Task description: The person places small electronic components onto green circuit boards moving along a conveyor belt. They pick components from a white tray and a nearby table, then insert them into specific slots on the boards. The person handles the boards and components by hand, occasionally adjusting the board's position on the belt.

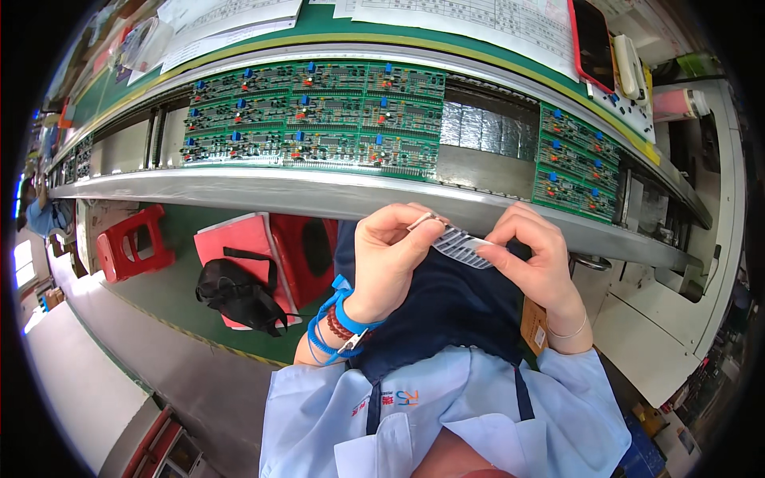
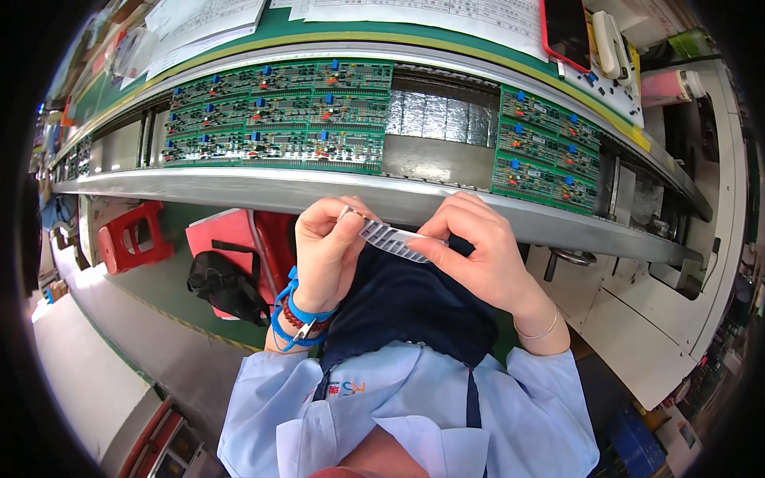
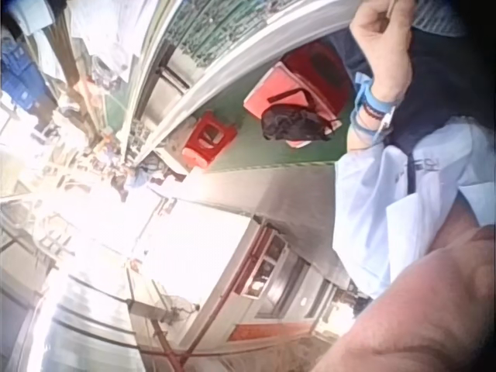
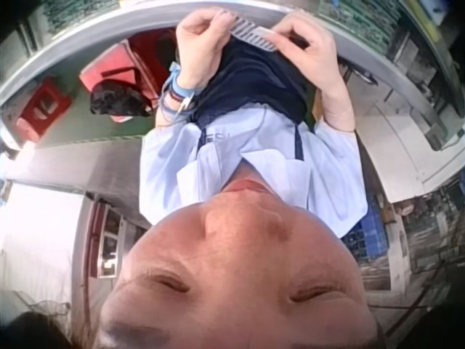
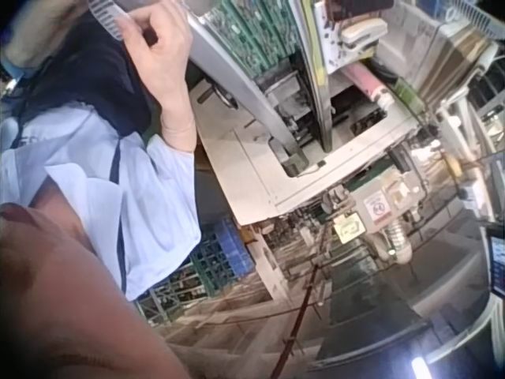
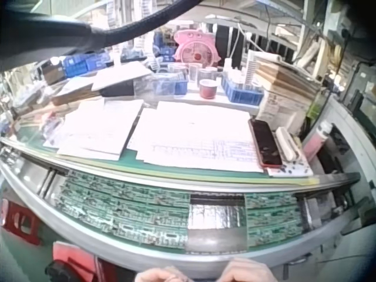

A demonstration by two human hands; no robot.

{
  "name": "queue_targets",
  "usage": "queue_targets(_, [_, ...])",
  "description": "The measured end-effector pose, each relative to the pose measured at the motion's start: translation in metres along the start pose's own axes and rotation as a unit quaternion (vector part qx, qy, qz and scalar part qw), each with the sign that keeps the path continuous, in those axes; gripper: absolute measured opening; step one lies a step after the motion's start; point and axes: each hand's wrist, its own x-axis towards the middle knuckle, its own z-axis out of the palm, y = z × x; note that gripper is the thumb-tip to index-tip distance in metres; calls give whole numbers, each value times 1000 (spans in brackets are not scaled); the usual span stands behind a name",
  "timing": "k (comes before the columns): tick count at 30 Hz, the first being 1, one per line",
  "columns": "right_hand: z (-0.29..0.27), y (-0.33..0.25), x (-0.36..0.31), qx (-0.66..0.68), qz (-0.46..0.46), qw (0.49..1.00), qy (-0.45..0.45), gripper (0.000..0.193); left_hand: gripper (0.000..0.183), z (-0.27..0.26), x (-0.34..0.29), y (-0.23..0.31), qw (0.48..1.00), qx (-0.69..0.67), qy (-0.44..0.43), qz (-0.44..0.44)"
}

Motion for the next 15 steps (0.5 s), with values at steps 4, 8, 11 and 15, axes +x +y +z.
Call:
queue_targets(4, [4,3,2,3,-6,1000,-5,13,3,-2,-1,0,999,-51,6,14])
queue_targets(8, [9,3,3,2,1,1000,-15,13,6,-5,-3,3,997,38,23,69])
queue_targets(11, [17,0,7,-6,-22,999,-48,13,6,-8,-6,7,983,144,55,100])
queue_targets(15, [29,-1,14,-26,-66,993,-92,13,4,-22,-12,12,983,120,64,122])
